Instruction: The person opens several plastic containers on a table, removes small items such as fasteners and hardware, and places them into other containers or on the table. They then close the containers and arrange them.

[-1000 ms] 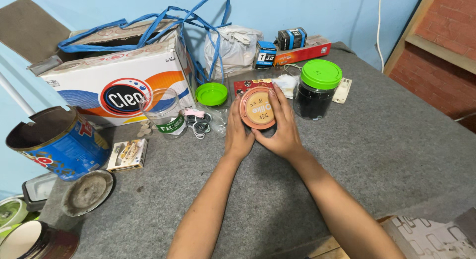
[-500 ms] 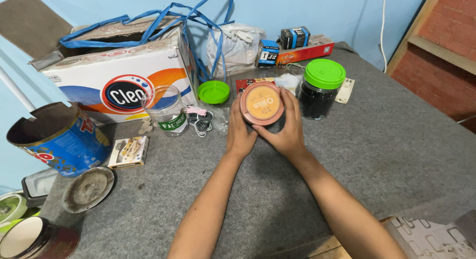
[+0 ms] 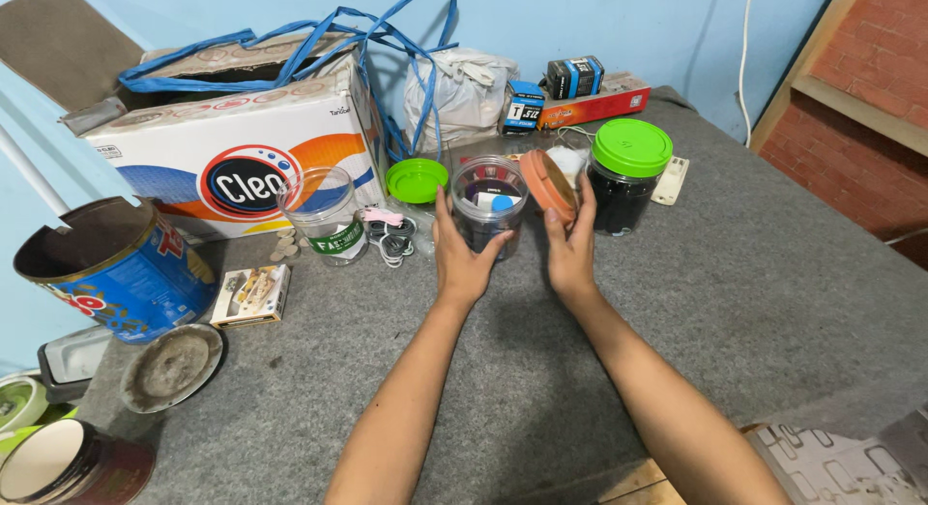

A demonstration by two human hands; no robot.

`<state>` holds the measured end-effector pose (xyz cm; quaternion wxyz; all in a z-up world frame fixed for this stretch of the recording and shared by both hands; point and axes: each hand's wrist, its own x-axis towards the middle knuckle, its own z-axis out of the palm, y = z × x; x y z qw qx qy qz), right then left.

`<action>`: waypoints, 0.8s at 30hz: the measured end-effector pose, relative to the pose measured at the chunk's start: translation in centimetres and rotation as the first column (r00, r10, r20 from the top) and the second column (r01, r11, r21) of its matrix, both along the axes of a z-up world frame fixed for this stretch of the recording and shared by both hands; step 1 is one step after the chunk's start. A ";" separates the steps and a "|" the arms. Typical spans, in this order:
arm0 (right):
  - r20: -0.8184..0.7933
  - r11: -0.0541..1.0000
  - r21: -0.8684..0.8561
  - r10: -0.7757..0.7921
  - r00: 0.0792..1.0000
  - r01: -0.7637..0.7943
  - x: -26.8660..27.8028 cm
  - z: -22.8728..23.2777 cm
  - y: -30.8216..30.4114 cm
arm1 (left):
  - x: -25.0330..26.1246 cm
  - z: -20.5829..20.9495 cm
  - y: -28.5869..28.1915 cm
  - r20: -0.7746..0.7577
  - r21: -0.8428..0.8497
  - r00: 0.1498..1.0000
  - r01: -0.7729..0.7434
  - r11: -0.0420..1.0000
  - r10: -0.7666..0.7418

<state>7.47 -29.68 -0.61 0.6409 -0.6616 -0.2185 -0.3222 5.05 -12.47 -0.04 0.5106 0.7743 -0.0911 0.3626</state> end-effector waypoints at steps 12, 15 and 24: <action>0.187 0.907 -0.322 -0.221 0.957 0.272 -1.9 1.4 0.4 | 0.6 -0.4 0.3 0.177 0.098 0.977 -0.138 0.986 0.119; 0.248 0.897 -0.338 -0.209 0.946 0.286 -2.3 2.0 0.6 | 0.4 -0.4 0.4 0.269 0.021 0.951 -0.162 0.987 0.151; 0.312 0.822 -0.503 -0.117 0.943 0.268 -2.1 2.0 1.2 | 0.3 -0.1 0.7 0.170 -0.109 0.984 0.066 0.992 -0.047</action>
